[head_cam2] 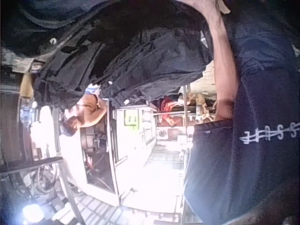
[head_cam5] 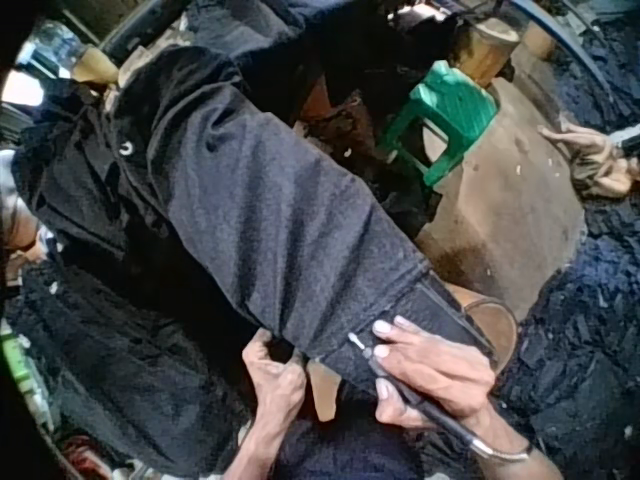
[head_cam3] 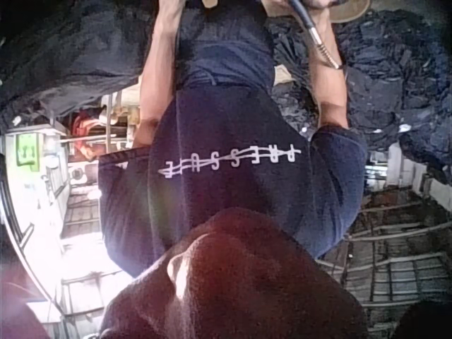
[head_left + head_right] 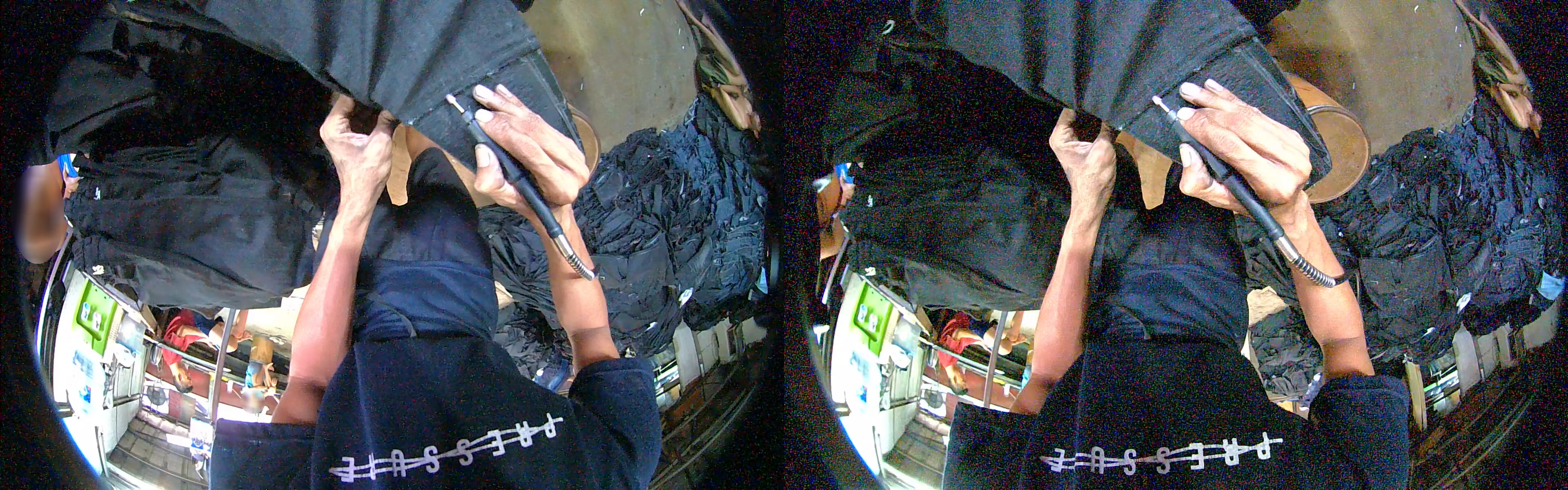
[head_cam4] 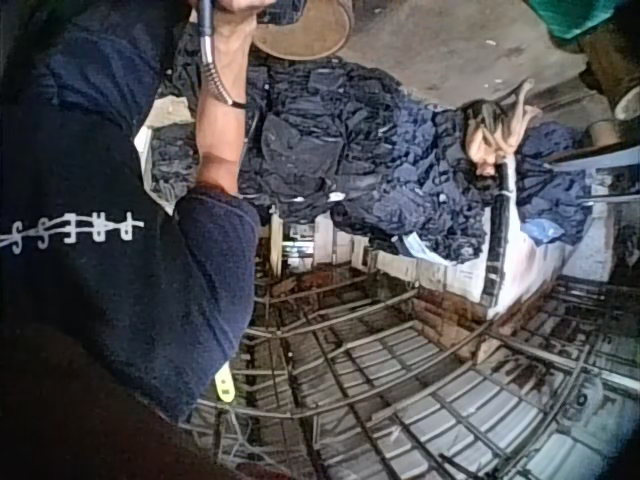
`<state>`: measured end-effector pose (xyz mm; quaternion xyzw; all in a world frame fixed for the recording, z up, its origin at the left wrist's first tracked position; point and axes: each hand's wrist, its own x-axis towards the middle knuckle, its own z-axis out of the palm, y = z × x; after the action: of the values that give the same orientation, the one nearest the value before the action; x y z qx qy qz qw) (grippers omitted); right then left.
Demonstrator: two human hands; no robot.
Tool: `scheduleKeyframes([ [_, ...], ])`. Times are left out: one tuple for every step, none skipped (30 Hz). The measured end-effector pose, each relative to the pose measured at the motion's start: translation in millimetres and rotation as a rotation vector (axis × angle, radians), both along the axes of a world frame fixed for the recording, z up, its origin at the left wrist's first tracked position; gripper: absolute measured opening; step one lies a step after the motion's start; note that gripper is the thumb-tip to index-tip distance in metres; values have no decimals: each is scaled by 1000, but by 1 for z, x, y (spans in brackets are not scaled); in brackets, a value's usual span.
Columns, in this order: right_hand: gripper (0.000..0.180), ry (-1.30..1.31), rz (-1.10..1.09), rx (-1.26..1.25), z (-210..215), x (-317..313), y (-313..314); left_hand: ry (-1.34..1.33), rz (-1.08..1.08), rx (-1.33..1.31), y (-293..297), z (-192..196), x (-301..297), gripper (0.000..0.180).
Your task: The person uses a handheld rotary cutter to trim loose threads and fabric edges on black garments. They repeatedly pick up garments, trim specific areas, and place them back into a pile.
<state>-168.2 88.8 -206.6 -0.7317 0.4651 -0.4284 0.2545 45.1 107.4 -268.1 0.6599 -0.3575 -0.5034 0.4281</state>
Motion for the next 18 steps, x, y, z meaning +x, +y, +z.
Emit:
scheduleKeyframes([
  [21,0,2,7,0,0,0,21,5,6,1,-1,0,25],
  [22,6,2,14,0,0,0,42,10,11,1,-2,0,25],
  [22,-1,22,11,0,1,0,30,3,9,2,-2,0,25],
  [22,-2,40,9,-1,1,-1,18,-5,7,2,-3,1,25],
  [23,-3,53,5,-1,2,-1,-9,-10,1,2,-4,1,24],
  [23,-2,68,9,-1,2,-1,15,-3,-3,2,-5,1,24],
  [23,0,76,11,0,2,-1,25,6,-10,2,-6,1,24],
  [24,8,81,19,0,2,-1,34,16,-18,1,-7,0,24],
  [24,12,79,29,1,3,-1,20,4,-14,1,-7,0,24],
  [24,8,97,36,1,2,-1,7,-7,-10,1,-6,1,24],
  [24,4,115,43,1,2,-1,-22,-13,17,1,-6,1,24],
  [24,0,132,51,2,2,-1,-15,-20,-8,0,-5,1,24],
  [24,-2,114,37,1,2,-1,-23,-22,-11,1,-4,1,24],
  [24,-5,96,23,1,3,-2,-44,-32,-32,1,-3,1,24],
  [24,-9,79,9,0,3,-1,-19,-26,12,1,-1,2,25],
  [24,-4,67,10,0,3,-1,-8,-29,38,1,0,2,26],
  [25,0,56,11,-1,2,-1,-10,-45,31,1,0,2,27],
  [25,3,41,10,-1,2,-1,3,-34,63,1,1,2,28],
])
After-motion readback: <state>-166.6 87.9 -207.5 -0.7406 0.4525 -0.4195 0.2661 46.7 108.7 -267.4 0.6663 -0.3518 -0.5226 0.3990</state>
